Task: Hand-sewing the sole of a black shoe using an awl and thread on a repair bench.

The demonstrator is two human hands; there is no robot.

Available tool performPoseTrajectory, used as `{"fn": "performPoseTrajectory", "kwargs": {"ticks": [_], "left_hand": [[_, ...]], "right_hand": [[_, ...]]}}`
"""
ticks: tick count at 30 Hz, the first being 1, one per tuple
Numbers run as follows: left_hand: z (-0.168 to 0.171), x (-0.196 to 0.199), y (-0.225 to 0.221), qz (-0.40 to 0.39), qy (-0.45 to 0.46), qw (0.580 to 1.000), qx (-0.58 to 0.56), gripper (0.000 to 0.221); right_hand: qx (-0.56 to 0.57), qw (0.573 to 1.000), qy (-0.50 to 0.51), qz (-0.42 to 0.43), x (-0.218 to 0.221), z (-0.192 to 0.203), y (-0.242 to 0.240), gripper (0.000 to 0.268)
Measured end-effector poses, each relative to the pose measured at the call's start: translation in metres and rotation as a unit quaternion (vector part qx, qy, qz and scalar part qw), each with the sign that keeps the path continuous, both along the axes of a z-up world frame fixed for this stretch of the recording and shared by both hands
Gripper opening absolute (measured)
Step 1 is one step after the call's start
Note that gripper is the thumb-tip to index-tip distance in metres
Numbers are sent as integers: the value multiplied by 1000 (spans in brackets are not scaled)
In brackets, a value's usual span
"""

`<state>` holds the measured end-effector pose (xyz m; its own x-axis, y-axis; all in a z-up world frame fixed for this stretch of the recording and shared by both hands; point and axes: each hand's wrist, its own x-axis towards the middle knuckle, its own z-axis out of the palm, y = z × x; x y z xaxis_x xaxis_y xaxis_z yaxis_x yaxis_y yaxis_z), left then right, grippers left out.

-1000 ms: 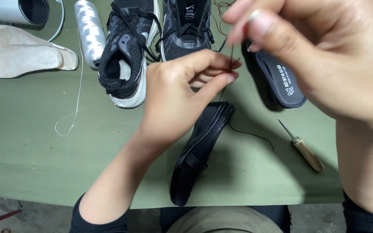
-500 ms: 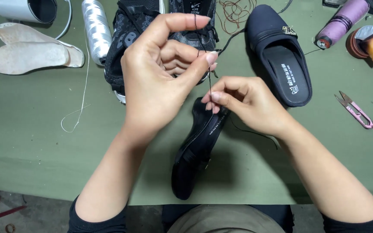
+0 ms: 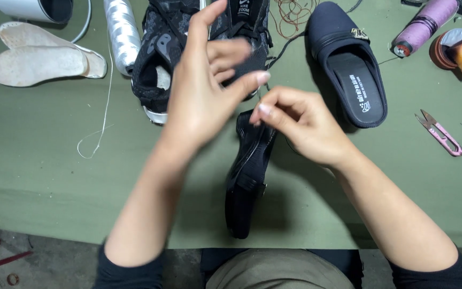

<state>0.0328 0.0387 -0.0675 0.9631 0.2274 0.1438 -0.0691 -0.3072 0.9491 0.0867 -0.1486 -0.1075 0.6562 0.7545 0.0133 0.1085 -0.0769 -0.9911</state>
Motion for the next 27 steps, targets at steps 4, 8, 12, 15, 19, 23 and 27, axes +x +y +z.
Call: {"fn": "performPoseTrajectory", "kwargs": {"ticks": [4, 8, 12, 15, 19, 23, 27], "left_hand": [[-18, -35, -45, 295, -141, 933, 152, 37], [-61, -39, -72, 149, -19, 984, 92, 40], [-84, -36, -77, 40, -5, 996, 81, 21], [-88, -47, -77, -5, 27, 995, 96, 29], [-96, -64, -69, -35, 59, 994, 91, 32], [-96, -72, -65, -32, 72, 992, 97, 29], [-90, -70, -57, -48, 98, 989, 104, 31]], "right_hand": [[69, 992, -16, -101, 12, 6, 0, 22], [131, 983, 30, -125, 18, 2, 3, 17], [202, 958, 108, -175, 29, 11, 2, 15], [255, 928, 187, -197, 42, 18, -16, 13], [286, 900, 246, -218, 66, 12, -50, 8], [233, 904, 217, -286, 87, 6, -67, 32], [265, 889, 187, -323, 107, -13, -93, 33]]}}
